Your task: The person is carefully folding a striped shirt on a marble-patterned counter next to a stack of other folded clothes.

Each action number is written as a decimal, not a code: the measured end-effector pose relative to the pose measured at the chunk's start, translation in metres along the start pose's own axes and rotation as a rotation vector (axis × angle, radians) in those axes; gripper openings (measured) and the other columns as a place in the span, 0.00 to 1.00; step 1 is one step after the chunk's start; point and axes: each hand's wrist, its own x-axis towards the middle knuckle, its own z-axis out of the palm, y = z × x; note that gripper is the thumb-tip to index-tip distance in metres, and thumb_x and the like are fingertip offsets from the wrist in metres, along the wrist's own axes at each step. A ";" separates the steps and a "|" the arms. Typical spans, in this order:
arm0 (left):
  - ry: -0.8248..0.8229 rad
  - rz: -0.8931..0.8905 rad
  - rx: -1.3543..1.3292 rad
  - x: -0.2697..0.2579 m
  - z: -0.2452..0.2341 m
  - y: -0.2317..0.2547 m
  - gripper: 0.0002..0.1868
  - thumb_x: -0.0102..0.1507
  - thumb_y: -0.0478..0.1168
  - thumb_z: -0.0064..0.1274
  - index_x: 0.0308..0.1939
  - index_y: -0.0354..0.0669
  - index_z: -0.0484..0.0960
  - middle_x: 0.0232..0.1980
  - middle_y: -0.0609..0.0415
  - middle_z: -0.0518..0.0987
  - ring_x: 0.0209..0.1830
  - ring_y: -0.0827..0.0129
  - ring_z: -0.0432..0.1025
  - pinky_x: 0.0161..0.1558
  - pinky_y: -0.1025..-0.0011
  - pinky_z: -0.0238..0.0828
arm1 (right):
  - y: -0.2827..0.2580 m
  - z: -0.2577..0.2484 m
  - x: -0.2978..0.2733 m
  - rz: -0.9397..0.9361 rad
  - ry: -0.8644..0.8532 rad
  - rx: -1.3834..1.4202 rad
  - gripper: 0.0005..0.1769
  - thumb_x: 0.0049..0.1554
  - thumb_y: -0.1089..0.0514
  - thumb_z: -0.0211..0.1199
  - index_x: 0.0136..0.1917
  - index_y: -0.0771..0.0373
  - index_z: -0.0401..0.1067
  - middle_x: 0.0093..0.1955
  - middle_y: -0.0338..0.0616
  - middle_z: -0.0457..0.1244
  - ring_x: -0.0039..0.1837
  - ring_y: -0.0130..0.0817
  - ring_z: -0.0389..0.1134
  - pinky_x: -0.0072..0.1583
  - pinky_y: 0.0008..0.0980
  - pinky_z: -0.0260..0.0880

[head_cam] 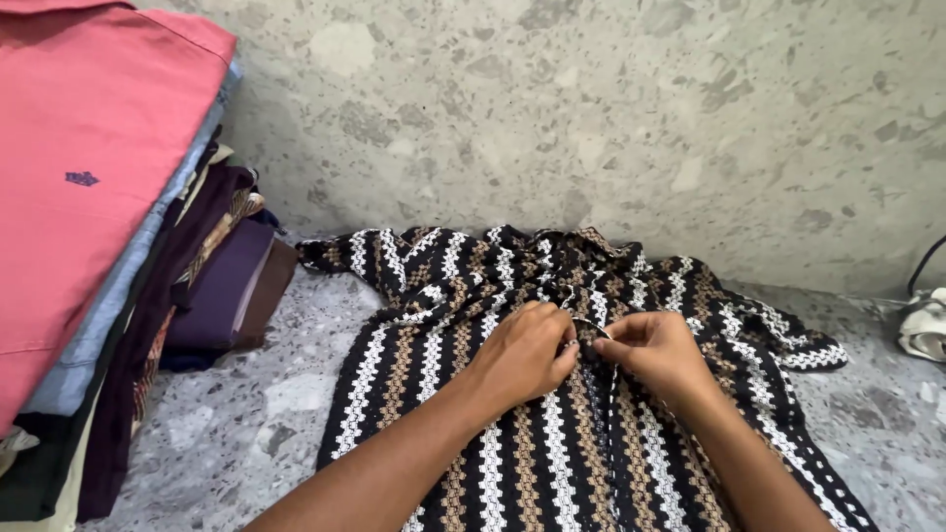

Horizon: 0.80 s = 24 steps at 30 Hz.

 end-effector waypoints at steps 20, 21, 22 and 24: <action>-0.089 -0.028 -0.101 0.002 0.005 -0.004 0.07 0.65 0.37 0.55 0.41 0.36 0.83 0.41 0.49 0.80 0.43 0.63 0.74 0.47 0.65 0.74 | 0.002 0.018 -0.003 0.049 -0.022 0.328 0.03 0.52 0.67 0.69 0.39 0.70 0.81 0.35 0.44 0.72 0.34 0.26 0.66 0.38 0.24 0.65; -0.089 -0.053 -0.107 0.004 0.006 -0.005 0.06 0.65 0.37 0.55 0.41 0.37 0.84 0.42 0.48 0.81 0.44 0.63 0.74 0.48 0.66 0.75 | 0.003 0.018 -0.002 0.071 -0.045 0.388 0.03 0.53 0.68 0.68 0.40 0.70 0.81 0.35 0.44 0.72 0.35 0.25 0.67 0.38 0.23 0.65; -0.091 -0.054 -0.107 0.003 0.001 0.000 0.06 0.65 0.37 0.55 0.41 0.37 0.84 0.42 0.48 0.81 0.44 0.63 0.74 0.48 0.66 0.75 | -0.001 0.018 -0.004 0.072 -0.046 0.389 0.03 0.53 0.68 0.68 0.40 0.70 0.81 0.35 0.44 0.72 0.35 0.25 0.67 0.38 0.23 0.65; -0.048 -0.176 -0.147 0.001 -0.009 0.010 0.06 0.65 0.36 0.57 0.41 0.36 0.84 0.44 0.45 0.82 0.47 0.61 0.75 0.50 0.63 0.72 | -0.007 0.018 -0.008 0.108 -0.070 0.479 0.04 0.53 0.68 0.68 0.42 0.70 0.82 0.36 0.44 0.72 0.35 0.25 0.66 0.38 0.23 0.65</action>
